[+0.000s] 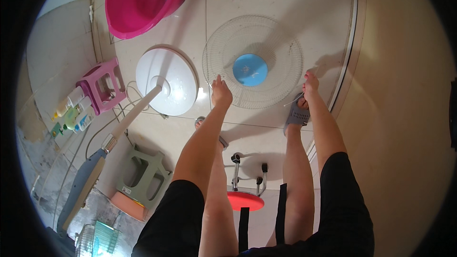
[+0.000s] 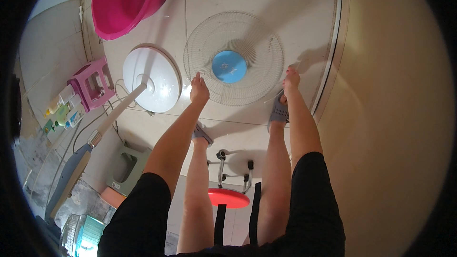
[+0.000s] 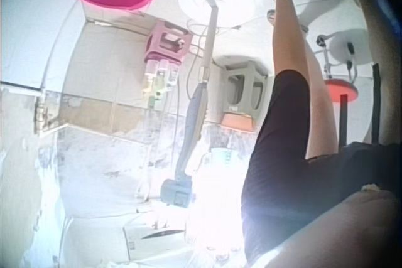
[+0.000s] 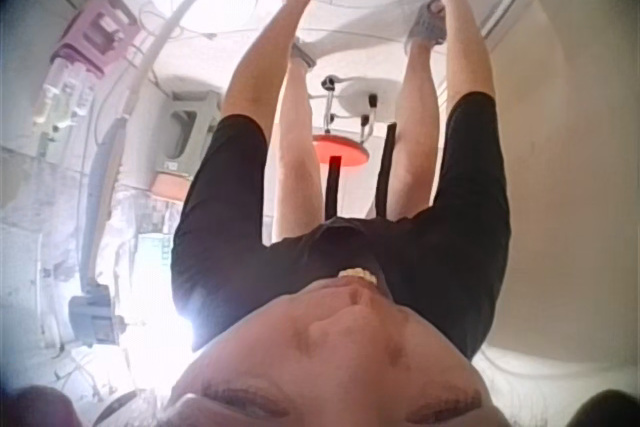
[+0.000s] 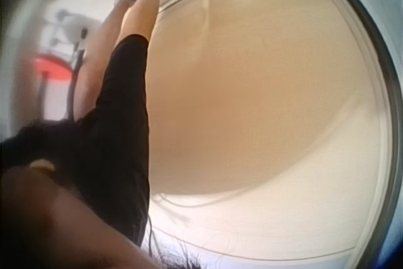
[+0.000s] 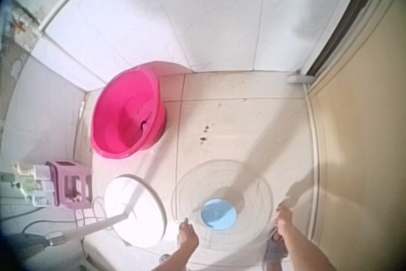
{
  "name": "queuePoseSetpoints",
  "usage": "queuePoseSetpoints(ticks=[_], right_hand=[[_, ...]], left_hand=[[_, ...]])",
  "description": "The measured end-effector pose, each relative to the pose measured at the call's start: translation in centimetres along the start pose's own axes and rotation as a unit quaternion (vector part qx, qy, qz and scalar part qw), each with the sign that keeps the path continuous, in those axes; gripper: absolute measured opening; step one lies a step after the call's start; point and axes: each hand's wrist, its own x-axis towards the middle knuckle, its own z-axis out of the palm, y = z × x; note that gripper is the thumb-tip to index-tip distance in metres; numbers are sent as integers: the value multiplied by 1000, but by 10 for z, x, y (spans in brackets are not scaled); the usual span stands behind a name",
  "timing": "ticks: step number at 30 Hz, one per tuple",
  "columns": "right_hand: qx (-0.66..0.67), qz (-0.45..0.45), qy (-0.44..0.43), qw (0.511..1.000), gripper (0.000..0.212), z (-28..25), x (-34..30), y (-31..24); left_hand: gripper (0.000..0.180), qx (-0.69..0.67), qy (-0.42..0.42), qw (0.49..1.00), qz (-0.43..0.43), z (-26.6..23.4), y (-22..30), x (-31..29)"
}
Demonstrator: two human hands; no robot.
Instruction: The person sits on the floor and uses cable ties and scissors to secure the wire mesh cage of a floor fan.
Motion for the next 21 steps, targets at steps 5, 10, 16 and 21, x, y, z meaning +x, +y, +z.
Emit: queuePoseSetpoints(ticks=[5,10,16,21], right_hand=[[23,-19,30,999,27,-35,17,9],[62,42,-54,996,20,-35,8,-4],[-38,17,-155,987,27,-54,-30,-28],[34,12,-362,931,32,-44,-149,-68]], left_hand=[[45,-250,-253,918,-177,-20,65,-6],[45,-262,-236,922,-157,-25,49,-6],[41,-355,-252,880,-188,-34,46,-12],[34,-148,-182,967,-100,-40,8,-60]])
